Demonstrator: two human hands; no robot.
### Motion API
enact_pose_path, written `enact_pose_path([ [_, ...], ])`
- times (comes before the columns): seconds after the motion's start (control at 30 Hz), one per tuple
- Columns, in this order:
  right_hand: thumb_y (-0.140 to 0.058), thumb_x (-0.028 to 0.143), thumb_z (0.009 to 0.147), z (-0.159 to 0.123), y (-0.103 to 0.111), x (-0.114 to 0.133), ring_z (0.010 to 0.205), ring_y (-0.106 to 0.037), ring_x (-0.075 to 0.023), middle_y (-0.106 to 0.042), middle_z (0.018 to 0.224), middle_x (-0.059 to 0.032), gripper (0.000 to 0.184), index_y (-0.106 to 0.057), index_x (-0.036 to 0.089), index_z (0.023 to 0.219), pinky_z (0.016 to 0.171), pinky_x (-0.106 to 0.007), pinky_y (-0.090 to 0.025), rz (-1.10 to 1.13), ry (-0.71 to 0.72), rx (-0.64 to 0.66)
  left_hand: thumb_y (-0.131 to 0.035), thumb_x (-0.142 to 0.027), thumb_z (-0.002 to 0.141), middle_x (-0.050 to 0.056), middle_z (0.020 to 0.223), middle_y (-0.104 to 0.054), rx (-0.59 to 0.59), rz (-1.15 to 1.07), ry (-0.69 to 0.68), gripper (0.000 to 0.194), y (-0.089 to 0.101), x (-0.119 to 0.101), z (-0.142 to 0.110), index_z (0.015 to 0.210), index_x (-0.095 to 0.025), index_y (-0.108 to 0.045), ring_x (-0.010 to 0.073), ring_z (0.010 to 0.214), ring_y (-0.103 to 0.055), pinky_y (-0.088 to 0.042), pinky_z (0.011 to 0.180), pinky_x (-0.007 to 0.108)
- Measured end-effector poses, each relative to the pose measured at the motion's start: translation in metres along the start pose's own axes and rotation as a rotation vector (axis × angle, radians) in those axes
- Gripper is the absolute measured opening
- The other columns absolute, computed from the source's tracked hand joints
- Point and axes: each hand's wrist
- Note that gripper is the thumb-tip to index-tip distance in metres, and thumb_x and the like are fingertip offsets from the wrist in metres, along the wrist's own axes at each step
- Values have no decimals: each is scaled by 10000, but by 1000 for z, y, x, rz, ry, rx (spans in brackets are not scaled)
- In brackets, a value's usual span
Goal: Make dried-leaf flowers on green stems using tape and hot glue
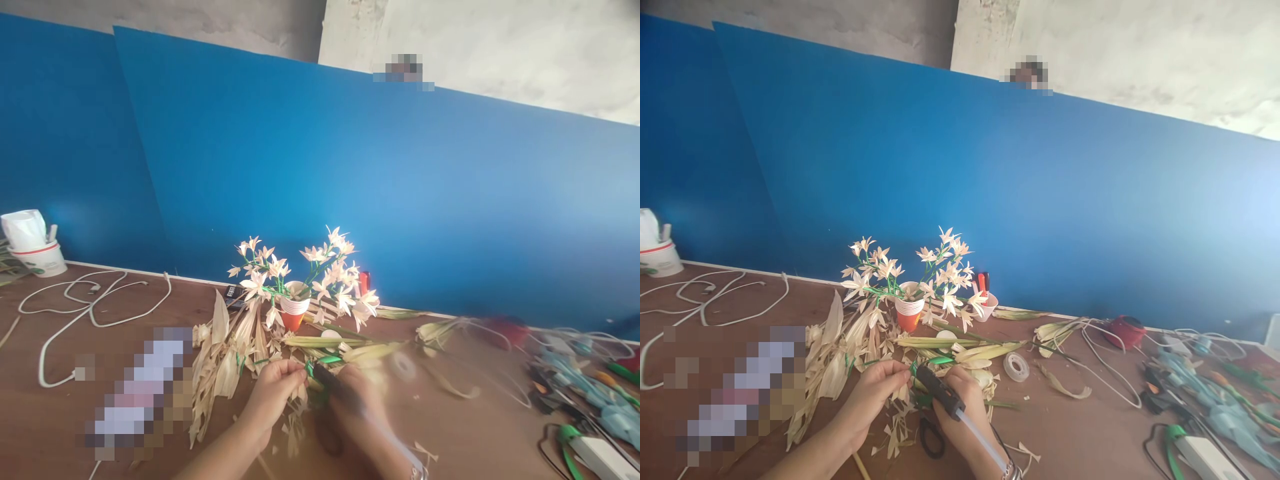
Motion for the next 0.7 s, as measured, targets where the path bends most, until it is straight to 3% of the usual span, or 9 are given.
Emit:
enact_pose_path([
  [0.17, -487, 86, 647, 1, -2, -2, 576, -517, -142, -548, 637, -20, 125, -500, 194, 584, 529, -225, -385, -40, 34, 3, -614, -308, 663, -26, 514, -570, -10, 2, -9, 158, 0, 0, 0, 595, -165, -607, 113, 520, -479, -346, 533, 214],
  [0.33, -529, 201, 700, 6, 4, -8, 583, -535, -157, -578, 652, -30, 112, -498, 198, 593, 511, -227, -370, -130, -21, -21, -628, -330, 637, -2, 584, -630, -18, -20, -21, 169, -2, -3, -2, 625, -161, -632, 120, 541, -496, -361, 563, 223],
  [0.53, -523, 190, 672, 5, 56, 1, 622, -568, -168, -627, 675, -6, 39, -526, 208, 706, 546, -220, -357, -301, -180, 88, -647, -395, 589, -8, 560, -618, -42, -16, -19, 222, -1, -8, -3, 624, -177, -639, 156, 570, -534, -386, 577, 243],
  [0.7, -496, 203, 715, -7, 107, -28, 771, -622, -227, -683, 859, -65, 295, -592, 246, 991, 623, -262, -389, -578, -439, 29, -666, -442, 542, -3, 569, -628, -13, -30, -22, 281, -1, -7, 1, 605, -170, -634, 148, 555, -518, -389, 588, 249],
])
Point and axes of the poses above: each hand's wrist, its own z-axis towards the middle knuckle, its own y-axis out of the back of the hand, x = y × z
